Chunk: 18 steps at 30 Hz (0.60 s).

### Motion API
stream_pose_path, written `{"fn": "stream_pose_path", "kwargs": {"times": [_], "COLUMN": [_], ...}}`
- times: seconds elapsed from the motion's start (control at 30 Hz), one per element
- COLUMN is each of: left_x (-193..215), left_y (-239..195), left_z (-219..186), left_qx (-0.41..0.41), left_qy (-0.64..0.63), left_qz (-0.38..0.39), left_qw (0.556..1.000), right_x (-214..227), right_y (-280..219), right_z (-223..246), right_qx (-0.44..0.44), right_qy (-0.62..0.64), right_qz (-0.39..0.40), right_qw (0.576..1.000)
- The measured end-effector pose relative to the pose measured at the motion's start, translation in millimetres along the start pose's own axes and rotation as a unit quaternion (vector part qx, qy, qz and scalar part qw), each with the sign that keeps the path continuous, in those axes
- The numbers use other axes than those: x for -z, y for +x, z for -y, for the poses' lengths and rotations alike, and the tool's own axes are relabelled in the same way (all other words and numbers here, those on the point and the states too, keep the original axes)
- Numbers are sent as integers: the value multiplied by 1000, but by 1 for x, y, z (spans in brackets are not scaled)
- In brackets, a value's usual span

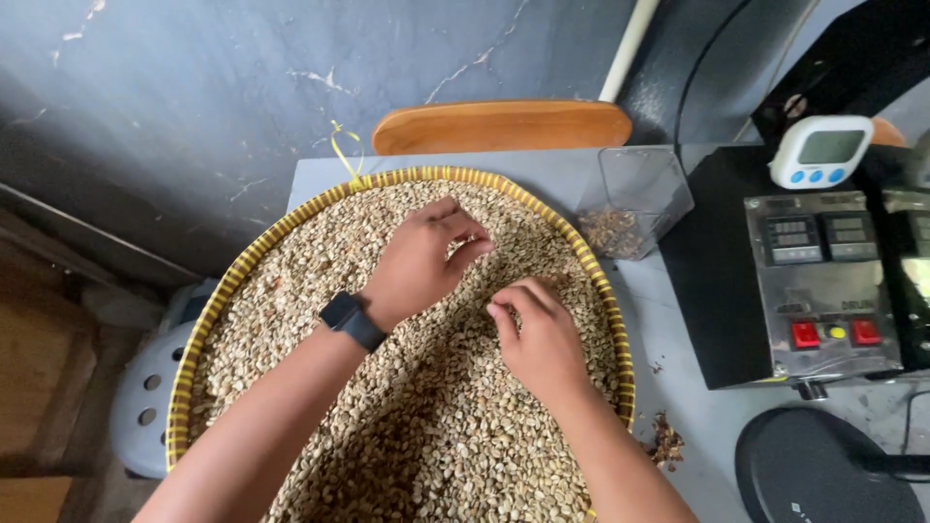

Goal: The person sorts through a large quantity of light-colored grains in a woven basket, picking out darker debris and discarding it into a clear container on the right. The hands continuously sift through the grains to separate the unwanted material.

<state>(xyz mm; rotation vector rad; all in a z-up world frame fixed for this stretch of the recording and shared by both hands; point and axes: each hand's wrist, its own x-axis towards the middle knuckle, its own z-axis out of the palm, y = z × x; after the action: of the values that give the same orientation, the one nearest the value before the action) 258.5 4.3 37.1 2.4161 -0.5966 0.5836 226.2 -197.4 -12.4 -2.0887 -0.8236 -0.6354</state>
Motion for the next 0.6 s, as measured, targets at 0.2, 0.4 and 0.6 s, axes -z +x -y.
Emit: {"fn": "stream_pose_path", "kwargs": {"times": [0.2, 0.4, 0.6], "left_x": [-73, -102, -63], "left_y": [122, 150, 89], "left_z": [-41, -47, -7], "left_qx": [-51, -43, -21], "left_qy": [-41, 9, 51], "left_qz": [-110, -43, -22], "left_qw": [992, 998, 998], "right_x": [0, -13, 7], "right_y": [-7, -17, -4], "right_z": [-3, -21, -4], "right_qx": [-61, -40, -132], "right_qy": [-33, -67, -84], "right_qz": [91, 94, 155], "right_qw": [993, 993, 975]}}
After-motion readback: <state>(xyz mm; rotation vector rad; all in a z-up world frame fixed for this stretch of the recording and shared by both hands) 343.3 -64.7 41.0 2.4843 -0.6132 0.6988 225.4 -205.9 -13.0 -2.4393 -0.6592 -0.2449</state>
